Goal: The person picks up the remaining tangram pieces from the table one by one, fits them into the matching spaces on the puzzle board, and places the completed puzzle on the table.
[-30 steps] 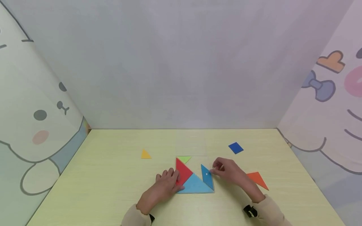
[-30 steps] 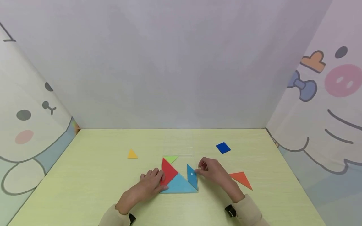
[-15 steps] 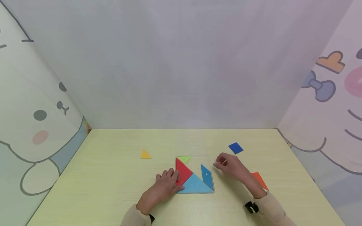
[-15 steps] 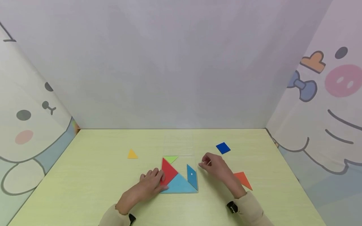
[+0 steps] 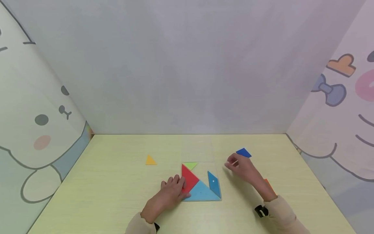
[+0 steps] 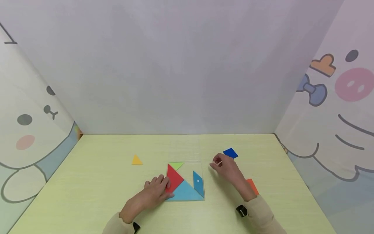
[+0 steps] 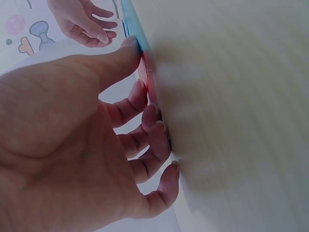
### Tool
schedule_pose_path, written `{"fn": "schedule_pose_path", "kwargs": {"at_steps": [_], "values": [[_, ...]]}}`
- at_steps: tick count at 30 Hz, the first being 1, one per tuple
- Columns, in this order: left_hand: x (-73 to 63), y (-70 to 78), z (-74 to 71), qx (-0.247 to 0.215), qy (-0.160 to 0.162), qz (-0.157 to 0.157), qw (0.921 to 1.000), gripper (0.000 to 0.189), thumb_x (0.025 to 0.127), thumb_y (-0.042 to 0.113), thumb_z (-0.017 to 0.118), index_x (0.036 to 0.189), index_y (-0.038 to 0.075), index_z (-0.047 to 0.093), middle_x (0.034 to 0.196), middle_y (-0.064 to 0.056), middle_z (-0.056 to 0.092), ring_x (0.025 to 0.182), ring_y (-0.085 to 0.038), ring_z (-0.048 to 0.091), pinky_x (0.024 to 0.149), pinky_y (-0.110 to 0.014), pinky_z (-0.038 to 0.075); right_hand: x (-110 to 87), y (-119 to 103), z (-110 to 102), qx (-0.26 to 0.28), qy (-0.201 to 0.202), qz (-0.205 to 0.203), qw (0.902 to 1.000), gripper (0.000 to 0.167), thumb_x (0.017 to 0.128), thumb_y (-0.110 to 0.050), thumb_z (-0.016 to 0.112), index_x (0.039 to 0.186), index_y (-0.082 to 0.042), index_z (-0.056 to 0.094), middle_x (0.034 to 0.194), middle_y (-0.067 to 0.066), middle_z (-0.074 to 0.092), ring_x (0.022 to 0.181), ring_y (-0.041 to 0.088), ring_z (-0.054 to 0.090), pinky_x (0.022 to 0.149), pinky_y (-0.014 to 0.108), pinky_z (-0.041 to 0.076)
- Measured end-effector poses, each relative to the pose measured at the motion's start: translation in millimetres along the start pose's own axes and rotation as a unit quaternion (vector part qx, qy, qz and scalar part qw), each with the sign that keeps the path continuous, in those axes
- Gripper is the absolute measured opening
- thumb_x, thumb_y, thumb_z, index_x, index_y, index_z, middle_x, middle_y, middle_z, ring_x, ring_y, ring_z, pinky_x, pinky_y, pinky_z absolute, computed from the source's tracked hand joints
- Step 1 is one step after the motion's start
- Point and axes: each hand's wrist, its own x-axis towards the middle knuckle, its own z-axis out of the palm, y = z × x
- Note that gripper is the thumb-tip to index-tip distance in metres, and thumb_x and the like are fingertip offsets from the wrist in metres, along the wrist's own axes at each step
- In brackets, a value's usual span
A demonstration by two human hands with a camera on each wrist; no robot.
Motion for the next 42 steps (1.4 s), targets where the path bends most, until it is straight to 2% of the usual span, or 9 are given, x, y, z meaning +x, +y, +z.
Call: {"fn": "schedule_pose_path", "kwargs": {"at_steps": [7,14,18,24,28,37,42], "values": [[-0.3,0.9,0.1,0.014,0.0,-0.008,0.9999,0.04,0.097,0.038,0.07,0.117,0.01,0.049,0.1,-0.002,0.043,0.092,-0.02,0.041,0.072,-0.039,0.03,2.5,6,-5,0.004,0.025,-0.01,0.9996,0.016,0.096,-0.012,0.073,0.104,0.0,0.066,0.099,0.01,0.069,0.091,0.029,0.069,0.076,0.041,0.057],[-2.1,1.4,-2.1,0.009,0.003,0.005,0.9999,0.035,0.098,0.037,0.07,0.11,0.012,0.048,0.096,0.0,0.041,0.091,-0.019,0.04,0.073,-0.038,0.028,5.2,13,-10,-0.008,0.04,-0.026,0.9989,0.014,0.096,-0.011,0.072,0.103,0.0,0.066,0.097,0.01,0.069,0.09,0.03,0.069,0.076,0.043,0.056],[-2.1,1.8,-3.3,0.019,0.009,0.012,0.9997,0.033,0.098,0.035,0.071,0.109,0.011,0.051,0.095,0.001,0.042,0.09,-0.018,0.042,0.074,-0.035,0.032,7.0,16,-13,-0.017,0.048,-0.029,0.9983,0.016,0.096,-0.01,0.073,0.104,0.001,0.066,0.097,0.011,0.07,0.09,0.031,0.07,0.077,0.045,0.056],[0.0,1.8,-4.7,0.039,0.029,0.017,0.9987,0.03,0.096,0.031,0.074,0.105,0.009,0.054,0.087,0.002,0.045,0.078,-0.014,0.045,0.067,-0.029,0.038,10.3,22,-15,-0.027,0.05,-0.02,0.9982,0.018,0.095,-0.01,0.073,0.105,0.003,0.066,0.098,0.014,0.071,0.091,0.033,0.068,0.078,0.046,0.056],[0.7,0.6,-5.9,0.014,0.031,0.016,0.9993,0.029,0.095,0.027,0.075,0.101,0.009,0.054,0.083,0.003,0.044,0.073,-0.011,0.043,0.064,-0.027,0.038,11.6,25,-18,-0.03,0.051,-0.012,0.9982,0.021,0.094,-0.01,0.074,0.107,0.005,0.066,0.1,0.016,0.071,0.092,0.033,0.068,0.081,0.049,0.055],[-0.7,-3.9,-5.3,-0.074,0.029,0.02,0.9967,0.027,0.094,0.019,0.076,0.098,0.01,0.051,0.085,0.002,0.043,0.075,-0.013,0.042,0.066,-0.026,0.04,15.5,36,-23,-0.035,0.057,-0.004,0.9977,0.02,0.093,-0.01,0.074,0.104,0.005,0.066,0.095,0.016,0.071,0.087,0.031,0.067,0.08,0.048,0.055],[0.2,-5.5,-3.9,-0.092,0.024,0.016,0.9954,0.027,0.095,0.019,0.076,0.098,0.01,0.05,0.087,0.002,0.043,0.078,-0.014,0.042,0.067,-0.027,0.039,17.7,41,-26,-0.039,0.056,0.0,0.9977,0.022,0.093,-0.01,0.074,0.104,0.006,0.065,0.096,0.019,0.07,0.086,0.033,0.067,0.078,0.048,0.055]]}}
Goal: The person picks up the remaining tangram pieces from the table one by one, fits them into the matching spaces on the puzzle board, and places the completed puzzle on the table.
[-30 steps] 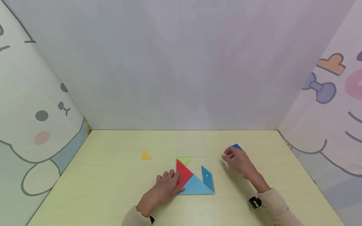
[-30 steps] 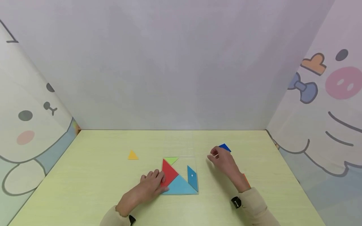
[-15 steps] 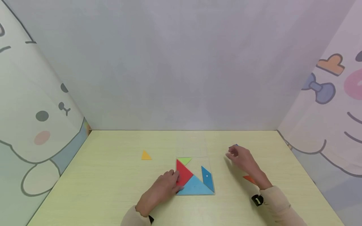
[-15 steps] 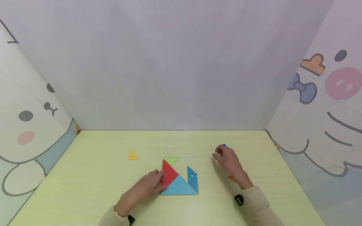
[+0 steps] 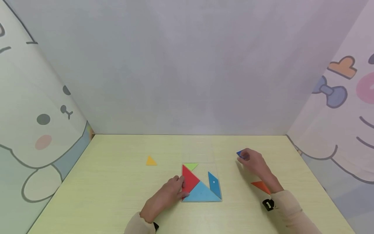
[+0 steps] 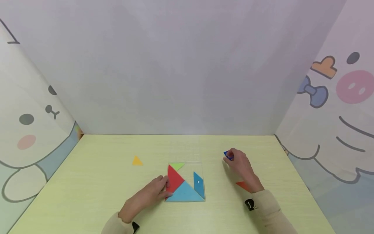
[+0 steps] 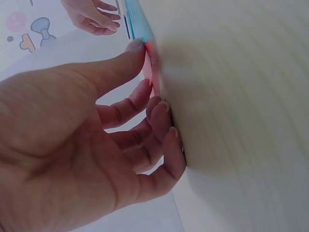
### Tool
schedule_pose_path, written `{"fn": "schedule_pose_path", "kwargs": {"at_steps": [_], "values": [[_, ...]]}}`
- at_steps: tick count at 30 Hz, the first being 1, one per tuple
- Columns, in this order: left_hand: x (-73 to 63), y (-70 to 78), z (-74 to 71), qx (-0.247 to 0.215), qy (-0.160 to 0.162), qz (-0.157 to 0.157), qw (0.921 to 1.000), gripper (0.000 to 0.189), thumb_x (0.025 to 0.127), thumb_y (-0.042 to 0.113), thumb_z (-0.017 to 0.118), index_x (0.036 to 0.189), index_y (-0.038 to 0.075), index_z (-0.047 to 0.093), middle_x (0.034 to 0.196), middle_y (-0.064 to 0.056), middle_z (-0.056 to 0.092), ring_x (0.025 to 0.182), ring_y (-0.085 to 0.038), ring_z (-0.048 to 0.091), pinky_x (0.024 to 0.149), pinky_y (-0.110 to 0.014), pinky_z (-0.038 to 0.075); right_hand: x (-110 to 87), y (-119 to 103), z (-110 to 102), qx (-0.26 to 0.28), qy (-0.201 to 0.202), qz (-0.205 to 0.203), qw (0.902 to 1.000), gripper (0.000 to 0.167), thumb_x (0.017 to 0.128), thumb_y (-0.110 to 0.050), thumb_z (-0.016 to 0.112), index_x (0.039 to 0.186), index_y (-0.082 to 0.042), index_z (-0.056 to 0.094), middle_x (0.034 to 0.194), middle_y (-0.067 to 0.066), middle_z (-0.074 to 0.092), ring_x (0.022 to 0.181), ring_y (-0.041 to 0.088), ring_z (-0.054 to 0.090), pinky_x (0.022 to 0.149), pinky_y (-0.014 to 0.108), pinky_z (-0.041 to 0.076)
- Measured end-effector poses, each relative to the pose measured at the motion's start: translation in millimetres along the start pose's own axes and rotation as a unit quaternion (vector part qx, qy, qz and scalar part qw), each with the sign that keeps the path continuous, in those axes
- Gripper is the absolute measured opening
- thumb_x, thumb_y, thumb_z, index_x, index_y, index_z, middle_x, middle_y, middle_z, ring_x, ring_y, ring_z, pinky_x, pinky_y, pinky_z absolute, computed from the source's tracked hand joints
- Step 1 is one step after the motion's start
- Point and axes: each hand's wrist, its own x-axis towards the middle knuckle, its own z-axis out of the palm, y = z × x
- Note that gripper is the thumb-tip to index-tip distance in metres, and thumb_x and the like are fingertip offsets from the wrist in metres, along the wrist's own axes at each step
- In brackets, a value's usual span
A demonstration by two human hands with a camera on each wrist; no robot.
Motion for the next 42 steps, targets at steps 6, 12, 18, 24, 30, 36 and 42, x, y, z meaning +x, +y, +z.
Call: {"fn": "schedule_pose_path", "kwargs": {"at_steps": [6,12,18,24,30,36,42], "values": [[0.8,-0.2,0.5,0.001,-0.001,0.0,1.0,0.028,0.095,0.019,0.075,0.098,0.011,0.049,0.087,0.002,0.042,0.078,-0.015,0.041,0.066,-0.028,0.038,2.9,3,-4,-0.004,-0.003,-0.001,1.0,0.024,0.093,-0.011,0.075,0.104,0.007,0.064,0.096,0.021,0.07,0.087,0.034,0.067,0.077,0.049,0.054],[1.1,1.3,-0.6,0.011,-0.008,-0.007,0.9999,0.028,0.096,0.021,0.075,0.099,0.011,0.049,0.088,0.002,0.042,0.079,-0.015,0.042,0.067,-0.029,0.037,5.7,7,-7,-0.002,-0.002,-0.005,1.0,0.024,0.094,-0.011,0.074,0.104,0.008,0.064,0.098,0.023,0.069,0.088,0.038,0.068,0.078,0.051,0.055],[3.4,2.2,-0.2,0.026,-0.019,-0.025,0.9992,0.028,0.096,0.023,0.074,0.102,0.011,0.05,0.09,0.002,0.043,0.083,-0.015,0.044,0.069,-0.032,0.038,7.9,9,-10,-0.002,-0.013,0.011,0.9998,0.028,0.095,-0.013,0.073,0.108,0.01,0.062,0.101,0.026,0.068,0.092,0.04,0.067,0.079,0.053,0.054],[3.0,2.2,0.3,0.027,-0.014,-0.02,0.9993,0.028,0.096,0.023,0.074,0.102,0.011,0.05,0.091,0.002,0.044,0.085,-0.016,0.044,0.069,-0.034,0.037,10.7,15,-10,-0.009,-0.022,0.027,0.9994,0.034,0.096,-0.015,0.072,0.112,0.013,0.06,0.105,0.03,0.067,0.095,0.042,0.066,0.08,0.054,0.054],[2.4,1.9,0.3,0.031,-0.015,-0.018,0.9992,0.028,0.096,0.024,0.074,0.104,0.01,0.05,0.091,0.003,0.044,0.085,-0.015,0.044,0.069,-0.033,0.038,12.2,18,-9,-0.015,-0.034,0.042,0.9984,0.041,0.096,-0.017,0.072,0.117,0.015,0.058,0.111,0.033,0.064,0.097,0.043,0.064,0.084,0.056,0.054],[2.6,1.8,0.6,0.029,-0.014,-0.017,0.9993,0.028,0.096,0.024,0.074,0.103,0.011,0.05,0.091,0.002,0.044,0.085,-0.016,0.044,0.069,-0.034,0.037,13.5,17,-10,-0.02,-0.051,0.068,0.9961,0.046,0.096,-0.02,0.074,0.119,0.015,0.056,0.112,0.033,0.062,0.096,0.041,0.061,0.087,0.056,0.053],[3.0,1.7,0.6,0.03,-0.013,-0.017,0.9993,0.028,0.096,0.024,0.074,0.103,0.011,0.049,0.091,0.001,0.044,0.084,-0.016,0.044,0.069,-0.034,0.037,16.3,18,-10,-0.027,-0.058,0.081,0.9947,0.048,0.095,-0.022,0.075,0.119,0.015,0.055,0.113,0.034,0.06,0.098,0.042,0.06,0.087,0.055,0.053]]}}
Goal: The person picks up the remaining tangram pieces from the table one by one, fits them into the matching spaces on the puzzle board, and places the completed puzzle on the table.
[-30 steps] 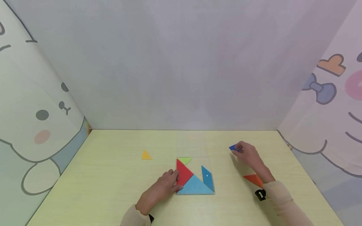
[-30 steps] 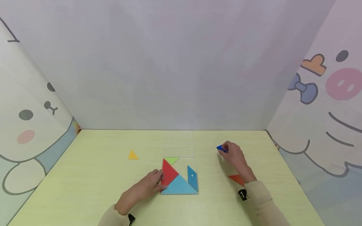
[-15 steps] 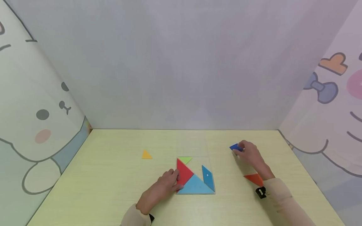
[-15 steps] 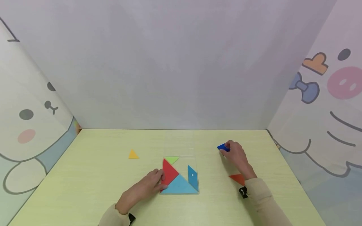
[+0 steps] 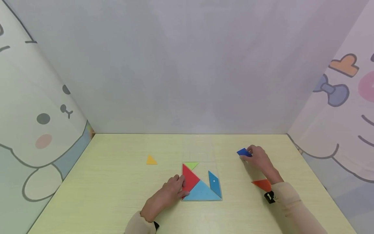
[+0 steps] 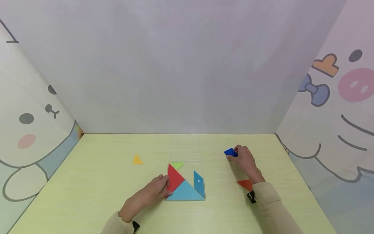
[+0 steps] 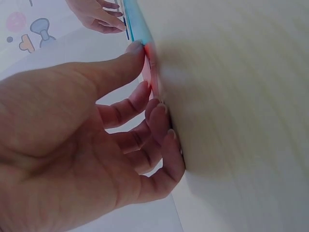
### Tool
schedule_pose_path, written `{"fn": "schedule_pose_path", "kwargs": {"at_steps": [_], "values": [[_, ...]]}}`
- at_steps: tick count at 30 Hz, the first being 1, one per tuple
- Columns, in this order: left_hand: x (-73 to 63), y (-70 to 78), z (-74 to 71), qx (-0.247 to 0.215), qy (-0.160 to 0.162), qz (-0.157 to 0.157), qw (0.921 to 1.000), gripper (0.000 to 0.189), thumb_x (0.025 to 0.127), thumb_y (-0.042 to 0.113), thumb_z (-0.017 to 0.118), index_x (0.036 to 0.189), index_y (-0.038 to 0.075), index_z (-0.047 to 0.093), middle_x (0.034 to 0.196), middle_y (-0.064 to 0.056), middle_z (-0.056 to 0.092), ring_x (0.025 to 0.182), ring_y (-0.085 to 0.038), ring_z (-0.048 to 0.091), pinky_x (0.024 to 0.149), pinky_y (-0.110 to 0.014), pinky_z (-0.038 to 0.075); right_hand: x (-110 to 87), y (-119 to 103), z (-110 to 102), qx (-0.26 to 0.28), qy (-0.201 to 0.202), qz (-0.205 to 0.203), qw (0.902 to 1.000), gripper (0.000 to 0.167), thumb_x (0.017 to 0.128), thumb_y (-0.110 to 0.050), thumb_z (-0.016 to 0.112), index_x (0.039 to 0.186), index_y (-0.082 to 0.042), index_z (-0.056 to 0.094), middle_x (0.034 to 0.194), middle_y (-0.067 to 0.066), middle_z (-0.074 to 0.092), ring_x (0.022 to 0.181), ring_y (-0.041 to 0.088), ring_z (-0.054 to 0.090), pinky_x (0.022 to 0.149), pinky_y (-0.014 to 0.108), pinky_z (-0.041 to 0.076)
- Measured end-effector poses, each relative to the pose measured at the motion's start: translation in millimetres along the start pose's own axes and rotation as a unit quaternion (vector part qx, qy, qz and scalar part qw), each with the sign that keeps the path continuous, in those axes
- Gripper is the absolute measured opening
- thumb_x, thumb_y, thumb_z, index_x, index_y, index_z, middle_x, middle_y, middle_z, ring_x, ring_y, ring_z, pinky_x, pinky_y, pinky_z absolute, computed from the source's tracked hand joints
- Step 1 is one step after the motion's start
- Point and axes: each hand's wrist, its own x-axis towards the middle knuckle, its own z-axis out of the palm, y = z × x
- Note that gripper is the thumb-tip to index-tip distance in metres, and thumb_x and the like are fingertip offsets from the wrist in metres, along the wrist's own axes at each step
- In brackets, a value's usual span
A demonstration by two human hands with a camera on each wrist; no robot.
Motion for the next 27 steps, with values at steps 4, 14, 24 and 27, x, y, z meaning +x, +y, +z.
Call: {"fn": "schedule_pose_path", "kwargs": {"at_steps": [4,14,24,27], "values": [[0.0,0.1,0.0,0.003,0.0,0.001,1.0,0.028,0.096,0.023,0.074,0.103,0.011,0.049,0.092,0.001,0.044,0.084,-0.016,0.043,0.069,-0.033,0.037,0.9,1.2,0.1,-0.001,-0.002,-0.001,1.0,0.049,0.095,-0.021,0.074,0.12,0.015,0.053,0.114,0.036,0.06,0.099,0.044,0.06,0.086,0.055,0.054],[-0.8,-0.8,0.4,-0.003,0.004,0.004,1.0,0.028,0.096,0.023,0.074,0.1,0.012,0.048,0.091,0.002,0.043,0.084,-0.016,0.043,0.068,-0.034,0.036,3.3,0.7,-2.5,-0.002,-0.016,0.008,0.9998,0.051,0.097,-0.022,0.072,0.12,0.018,0.051,0.115,0.038,0.055,0.099,0.044,0.058,0.083,0.053,0.053],[0.0,-0.6,1.1,-0.005,0.003,-0.001,1.0,0.028,0.096,0.023,0.074,0.1,0.011,0.048,0.09,0.002,0.043,0.084,-0.016,0.042,0.068,-0.033,0.035,6.7,2.8,-3.8,-0.003,-0.019,-0.001,0.9998,0.049,0.096,-0.02,0.073,0.117,0.019,0.052,0.115,0.038,0.057,0.099,0.044,0.057,0.084,0.055,0.052],[0.0,-0.7,1.4,-0.006,0.003,0.0,1.0,0.028,0.097,0.024,0.074,0.1,0.011,0.048,0.09,0.002,0.042,0.083,-0.016,0.041,0.067,-0.033,0.034,8.6,4.4,-3.6,-0.001,-0.019,-0.002,0.9998,0.049,0.095,-0.019,0.074,0.118,0.018,0.052,0.114,0.037,0.058,0.098,0.043,0.06,0.083,0.054,0.052]]}}
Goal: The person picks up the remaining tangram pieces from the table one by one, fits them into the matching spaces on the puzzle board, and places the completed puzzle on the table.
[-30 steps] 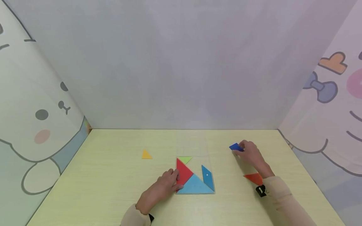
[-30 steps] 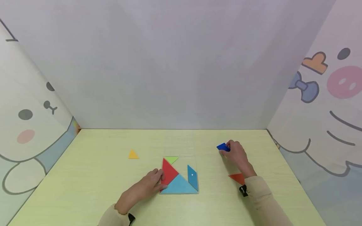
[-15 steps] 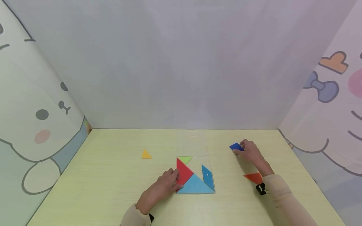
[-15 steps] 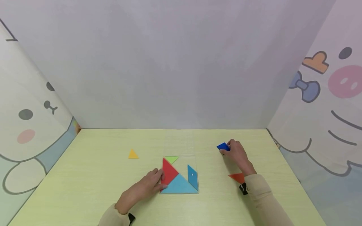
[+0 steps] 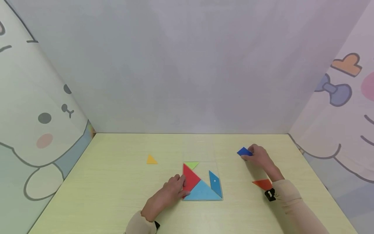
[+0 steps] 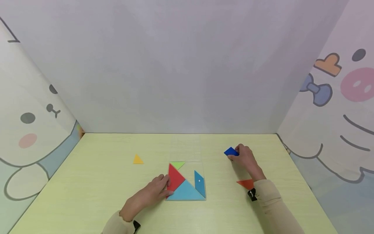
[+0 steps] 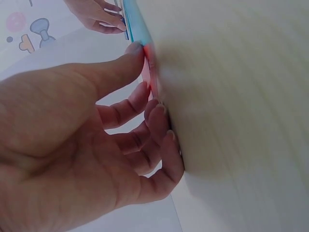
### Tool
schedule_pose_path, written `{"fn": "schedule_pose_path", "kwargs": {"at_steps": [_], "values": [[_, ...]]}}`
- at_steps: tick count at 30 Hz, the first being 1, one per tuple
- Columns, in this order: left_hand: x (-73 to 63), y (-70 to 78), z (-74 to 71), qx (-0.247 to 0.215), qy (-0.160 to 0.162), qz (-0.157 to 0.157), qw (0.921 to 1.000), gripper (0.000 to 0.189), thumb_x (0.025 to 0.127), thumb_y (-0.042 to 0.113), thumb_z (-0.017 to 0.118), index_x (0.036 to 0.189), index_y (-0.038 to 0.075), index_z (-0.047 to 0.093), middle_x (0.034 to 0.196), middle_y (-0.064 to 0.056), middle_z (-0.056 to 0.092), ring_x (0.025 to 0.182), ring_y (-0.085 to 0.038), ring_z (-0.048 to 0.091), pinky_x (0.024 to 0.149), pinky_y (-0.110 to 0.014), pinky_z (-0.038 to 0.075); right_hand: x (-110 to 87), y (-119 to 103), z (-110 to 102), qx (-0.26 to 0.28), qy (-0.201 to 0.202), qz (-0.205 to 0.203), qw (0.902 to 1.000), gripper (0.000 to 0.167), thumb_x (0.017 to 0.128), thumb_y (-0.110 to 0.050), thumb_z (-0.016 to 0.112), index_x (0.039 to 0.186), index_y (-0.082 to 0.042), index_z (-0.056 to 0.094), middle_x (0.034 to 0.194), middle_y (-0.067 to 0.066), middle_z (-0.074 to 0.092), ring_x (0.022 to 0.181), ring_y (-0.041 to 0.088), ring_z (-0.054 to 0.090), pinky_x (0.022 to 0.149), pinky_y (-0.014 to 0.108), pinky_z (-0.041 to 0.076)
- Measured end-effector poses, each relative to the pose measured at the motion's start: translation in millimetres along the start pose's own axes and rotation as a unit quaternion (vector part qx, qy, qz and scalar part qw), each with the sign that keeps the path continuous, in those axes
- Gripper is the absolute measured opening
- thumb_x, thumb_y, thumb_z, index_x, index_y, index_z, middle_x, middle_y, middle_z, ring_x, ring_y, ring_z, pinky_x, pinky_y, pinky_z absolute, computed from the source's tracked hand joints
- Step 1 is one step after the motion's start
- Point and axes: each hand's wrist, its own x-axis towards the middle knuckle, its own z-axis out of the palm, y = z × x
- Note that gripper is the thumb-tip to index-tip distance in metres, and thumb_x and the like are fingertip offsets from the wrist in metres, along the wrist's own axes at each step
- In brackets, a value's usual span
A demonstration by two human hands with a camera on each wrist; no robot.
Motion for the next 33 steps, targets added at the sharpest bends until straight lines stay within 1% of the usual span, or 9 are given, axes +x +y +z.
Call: {"fn": "schedule_pose_path", "kwargs": {"at_steps": [4,9,15,19,22,33], "values": [[-0.8,0.8,-0.7,-0.004,0.001,0.003,1.0,0.029,0.096,0.023,0.074,0.1,0.011,0.048,0.088,0.002,0.041,0.082,-0.015,0.04,0.066,-0.033,0.033,0.9,2,0,0.003,0.002,0.0,1.0,0.049,0.094,-0.019,0.075,0.119,0.017,0.053,0.115,0.037,0.059,0.097,0.043,0.061,0.082,0.053,0.053],[-0.8,2.1,-1.3,-0.007,0.0,0.0,1.0,0.029,0.096,0.023,0.073,0.099,0.011,0.048,0.088,0.002,0.04,0.081,-0.015,0.04,0.066,-0.033,0.032,0.2,4,0,0.017,0.018,-0.009,0.9997,0.046,0.092,-0.017,0.077,0.118,0.014,0.055,0.114,0.036,0.061,0.098,0.044,0.062,0.081,0.052,0.054],[-0.5,1.5,-0.7,-0.006,0.0,-0.002,1.0,0.029,0.097,0.023,0.073,0.1,0.011,0.048,0.088,0.002,0.041,0.082,-0.015,0.04,0.067,-0.033,0.032,-1.4,8,1,0.044,0.045,-0.034,0.9974,0.034,0.095,-0.013,0.074,0.116,0.01,0.06,0.114,0.032,0.065,0.102,0.047,0.066,0.082,0.052,0.056],[-0.6,1.3,0.3,-0.004,0.0,-0.003,1.0,0.029,0.096,0.024,0.073,0.1,0.011,0.048,0.087,0.002,0.04,0.081,-0.015,0.04,0.066,-0.033,0.032,-2.3,12,1,0.054,0.057,-0.053,0.9955,0.027,0.096,-0.01,0.072,0.113,0.008,0.064,0.113,0.031,0.067,0.101,0.048,0.068,0.083,0.054,0.056],[-0.5,1.7,0.2,-0.004,0.0,-0.005,1.0,0.028,0.096,0.024,0.073,0.099,0.011,0.048,0.087,0.002,0.04,0.08,-0.016,0.04,0.066,-0.033,0.031,-3.1,13,0,0.058,0.06,-0.061,0.9946,0.025,0.096,-0.009,0.072,0.113,0.007,0.065,0.112,0.03,0.068,0.1,0.048,0.069,0.083,0.054,0.056],[-2.0,3.2,-1.2,-0.007,0.003,0.001,1.0,0.028,0.096,0.023,0.074,0.099,0.011,0.048,0.088,0.002,0.041,0.082,-0.016,0.04,0.067,-0.034,0.032,-5.2,13,-2,0.078,0.052,-0.06,0.9938,0.026,0.097,-0.011,0.073,0.116,0.005,0.066,0.111,0.027,0.069,0.102,0.045,0.069,0.085,0.052,0.057]]}}
